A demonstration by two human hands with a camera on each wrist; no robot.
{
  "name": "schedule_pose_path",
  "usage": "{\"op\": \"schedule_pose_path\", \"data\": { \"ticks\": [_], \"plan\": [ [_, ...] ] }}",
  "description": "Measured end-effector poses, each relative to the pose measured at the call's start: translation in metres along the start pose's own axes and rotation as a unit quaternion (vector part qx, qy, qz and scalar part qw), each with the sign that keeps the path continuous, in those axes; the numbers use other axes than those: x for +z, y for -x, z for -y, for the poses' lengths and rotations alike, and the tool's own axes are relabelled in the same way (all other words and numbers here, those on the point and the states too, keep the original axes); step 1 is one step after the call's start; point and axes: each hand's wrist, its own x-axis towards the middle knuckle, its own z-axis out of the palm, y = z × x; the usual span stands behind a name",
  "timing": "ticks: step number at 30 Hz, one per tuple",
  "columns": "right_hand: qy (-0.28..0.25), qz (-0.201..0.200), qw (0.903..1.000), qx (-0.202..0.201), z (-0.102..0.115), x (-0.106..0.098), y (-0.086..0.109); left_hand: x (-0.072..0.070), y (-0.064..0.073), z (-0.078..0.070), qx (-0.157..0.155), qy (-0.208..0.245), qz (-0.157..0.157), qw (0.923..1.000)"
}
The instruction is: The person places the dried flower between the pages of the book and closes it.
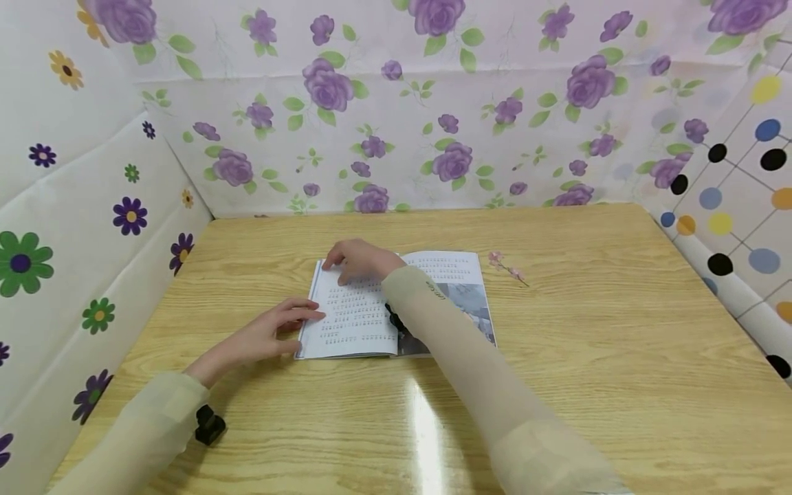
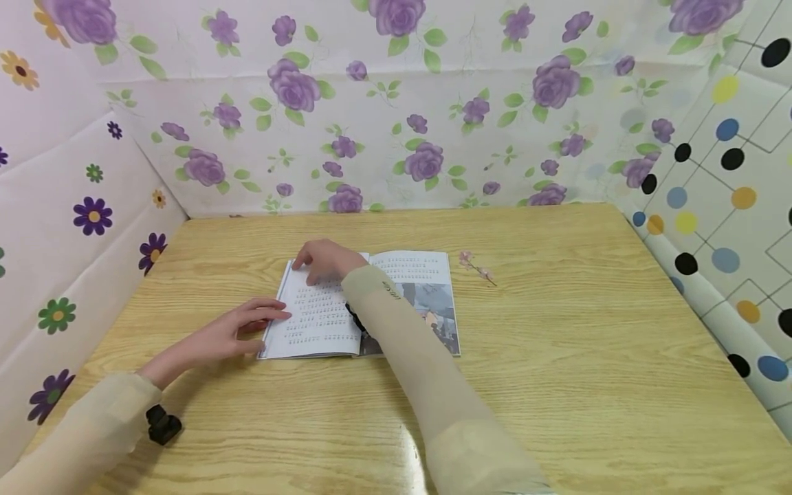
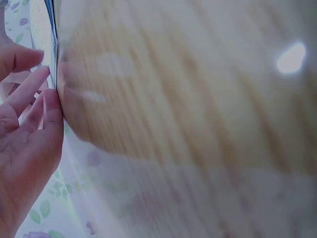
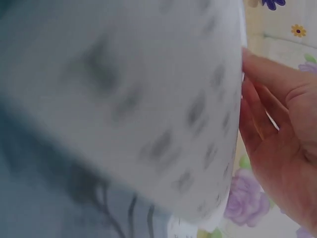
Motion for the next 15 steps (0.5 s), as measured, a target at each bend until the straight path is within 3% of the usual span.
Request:
{"op": "schedule_pose_path", "data": {
  "ticks": [10,15],
  "plan": [
    [0.030,0.019,0.9994,0.004,0.0030,-0.0011,0.0025,0.0050,-0.0007,-0.0004,-0.027,-0.017,-0.015,0.9994],
    [0.017,0.018,0.9996,0.011,0.0010,-0.0022,0.0007,0.0049,-0.0013,-0.0021,-0.032,-0.018,-0.017,0.9992]
  ]
}}
